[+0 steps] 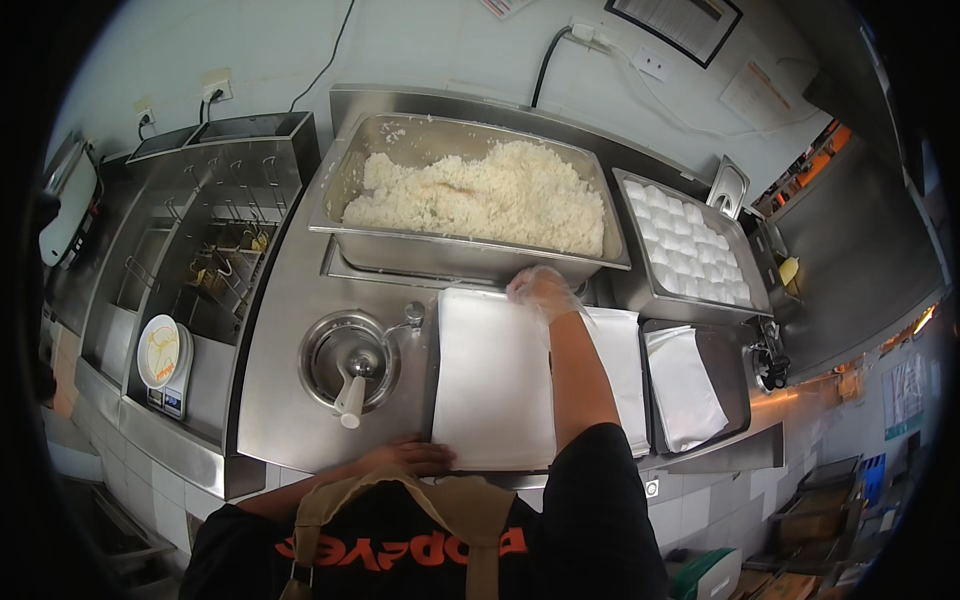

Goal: The person assembles food orders in a commercial kitchen. They place fried items into a bowl, retrieve plates and napkins, scoop rice onto plates, and use tongs to add fried chicken and sauce to the plates.

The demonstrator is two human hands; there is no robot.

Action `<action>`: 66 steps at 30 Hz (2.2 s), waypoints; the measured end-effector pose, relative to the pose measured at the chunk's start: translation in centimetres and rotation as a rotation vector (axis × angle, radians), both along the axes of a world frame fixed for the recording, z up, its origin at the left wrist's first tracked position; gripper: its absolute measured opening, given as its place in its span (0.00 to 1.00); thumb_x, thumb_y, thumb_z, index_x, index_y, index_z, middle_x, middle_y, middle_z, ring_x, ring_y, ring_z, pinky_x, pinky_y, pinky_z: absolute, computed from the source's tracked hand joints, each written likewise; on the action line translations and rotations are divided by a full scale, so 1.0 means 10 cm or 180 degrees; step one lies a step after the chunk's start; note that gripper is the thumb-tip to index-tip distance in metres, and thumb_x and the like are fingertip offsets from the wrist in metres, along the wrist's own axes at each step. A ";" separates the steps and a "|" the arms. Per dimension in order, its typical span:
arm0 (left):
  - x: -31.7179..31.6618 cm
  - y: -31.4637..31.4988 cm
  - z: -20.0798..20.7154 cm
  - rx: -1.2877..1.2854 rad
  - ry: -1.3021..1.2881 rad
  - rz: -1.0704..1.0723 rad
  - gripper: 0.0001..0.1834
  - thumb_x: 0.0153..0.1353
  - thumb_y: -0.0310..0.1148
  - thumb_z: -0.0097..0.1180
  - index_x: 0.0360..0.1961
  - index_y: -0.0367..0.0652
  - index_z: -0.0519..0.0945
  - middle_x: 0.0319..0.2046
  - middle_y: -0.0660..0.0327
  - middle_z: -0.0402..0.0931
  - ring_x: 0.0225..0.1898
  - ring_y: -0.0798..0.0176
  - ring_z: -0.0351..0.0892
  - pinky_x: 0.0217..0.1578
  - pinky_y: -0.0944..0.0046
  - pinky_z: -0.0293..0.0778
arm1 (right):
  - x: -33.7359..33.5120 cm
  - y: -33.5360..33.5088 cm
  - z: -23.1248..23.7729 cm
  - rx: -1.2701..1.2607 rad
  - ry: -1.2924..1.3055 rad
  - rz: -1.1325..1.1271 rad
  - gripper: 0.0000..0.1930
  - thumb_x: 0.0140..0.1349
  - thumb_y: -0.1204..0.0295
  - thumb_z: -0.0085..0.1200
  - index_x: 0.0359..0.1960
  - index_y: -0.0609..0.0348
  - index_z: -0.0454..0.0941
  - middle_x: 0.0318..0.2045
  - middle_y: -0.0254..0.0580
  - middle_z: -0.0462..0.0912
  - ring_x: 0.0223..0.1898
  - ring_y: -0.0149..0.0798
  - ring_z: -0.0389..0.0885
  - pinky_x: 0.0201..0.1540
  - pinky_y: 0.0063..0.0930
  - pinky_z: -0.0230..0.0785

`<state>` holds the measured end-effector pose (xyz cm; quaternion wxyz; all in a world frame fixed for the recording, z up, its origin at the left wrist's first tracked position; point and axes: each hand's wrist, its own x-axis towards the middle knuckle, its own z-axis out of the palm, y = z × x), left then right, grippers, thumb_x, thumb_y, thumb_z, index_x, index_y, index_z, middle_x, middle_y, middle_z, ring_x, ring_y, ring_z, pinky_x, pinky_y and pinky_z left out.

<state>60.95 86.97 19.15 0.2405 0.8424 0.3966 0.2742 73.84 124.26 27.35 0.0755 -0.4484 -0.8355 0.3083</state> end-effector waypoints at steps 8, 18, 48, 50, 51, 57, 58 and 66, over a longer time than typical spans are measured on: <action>0.01 0.03 -0.09 -0.0147 -0.0151 -0.0021 0.24 0.64 0.40 0.42 0.62 0.50 0.66 0.65 0.64 0.60 0.68 0.64 0.56 0.66 0.55 0.53 | -0.03 -0.17 -0.16 -0.0603 0.1090 -0.0247 0.09 0.54 0.74 0.59 0.34 0.67 0.81 0.26 0.43 0.82 0.28 0.32 0.78 0.30 0.22 0.69; 0.01 0.01 -0.03 0.0043 -0.0159 0.0009 0.23 0.64 0.39 0.43 0.60 0.48 0.69 0.64 0.61 0.63 0.67 0.63 0.58 0.66 0.56 0.53 | -0.41 -0.18 -0.39 -0.0281 0.0704 -0.0100 0.08 0.54 0.75 0.60 0.33 0.66 0.79 0.30 0.48 0.83 0.32 0.40 0.82 0.35 0.31 0.75; 0.00 -0.03 0.09 -0.0257 0.0007 0.0166 0.23 0.64 0.42 0.43 0.60 0.54 0.69 0.65 0.66 0.60 0.68 0.65 0.56 0.66 0.49 0.49 | 1.15 0.00 -0.20 0.1522 0.0051 0.0800 0.05 0.55 0.73 0.58 0.32 0.55 0.82 0.30 0.44 0.82 0.30 0.44 0.78 0.35 0.33 0.71; 0.00 -0.02 0.10 -0.0475 -0.0212 0.0114 0.23 0.64 0.42 0.43 0.61 0.54 0.69 0.66 0.66 0.60 0.68 0.65 0.56 0.66 0.49 0.49 | 1.25 0.08 -0.13 0.2059 0.0162 0.0716 0.03 0.54 0.74 0.58 0.31 0.57 0.82 0.28 0.43 0.82 0.26 0.40 0.77 0.32 0.31 0.70; -0.01 -0.02 0.10 -0.0311 -0.0013 0.0129 0.23 0.64 0.42 0.43 0.61 0.54 0.68 0.66 0.66 0.60 0.68 0.65 0.56 0.66 0.49 0.49 | 1.29 0.12 -0.12 0.1339 0.0219 0.0012 0.03 0.54 0.74 0.59 0.29 0.58 0.82 0.25 0.40 0.81 0.23 0.34 0.76 0.30 0.27 0.69; -0.02 -0.02 0.07 -0.0327 0.0123 0.0108 0.24 0.63 0.43 0.44 0.61 0.55 0.68 0.66 0.66 0.59 0.69 0.66 0.54 0.66 0.48 0.48 | 1.19 0.23 -0.30 0.0534 0.0394 -0.0544 0.08 0.50 0.73 0.62 0.32 0.57 0.82 0.26 0.33 0.81 0.26 0.27 0.75 0.32 0.23 0.69; -0.02 -0.02 0.07 -0.0486 -0.0090 0.0092 0.24 0.63 0.43 0.44 0.61 0.54 0.68 0.66 0.66 0.59 0.69 0.65 0.54 0.66 0.48 0.48 | 1.14 0.21 -0.34 0.0578 0.0416 -0.0485 0.08 0.49 0.73 0.62 0.32 0.57 0.82 0.25 0.32 0.81 0.26 0.26 0.75 0.31 0.23 0.68; 0.00 -0.04 0.06 -0.0233 0.0130 0.0187 0.24 0.63 0.43 0.44 0.60 0.54 0.69 0.65 0.65 0.61 0.68 0.65 0.56 0.65 0.50 0.50 | 1.03 0.23 -0.33 0.0061 0.0710 -0.1085 0.05 0.49 0.72 0.61 0.28 0.55 0.82 0.18 0.30 0.78 0.21 0.26 0.72 0.26 0.23 0.66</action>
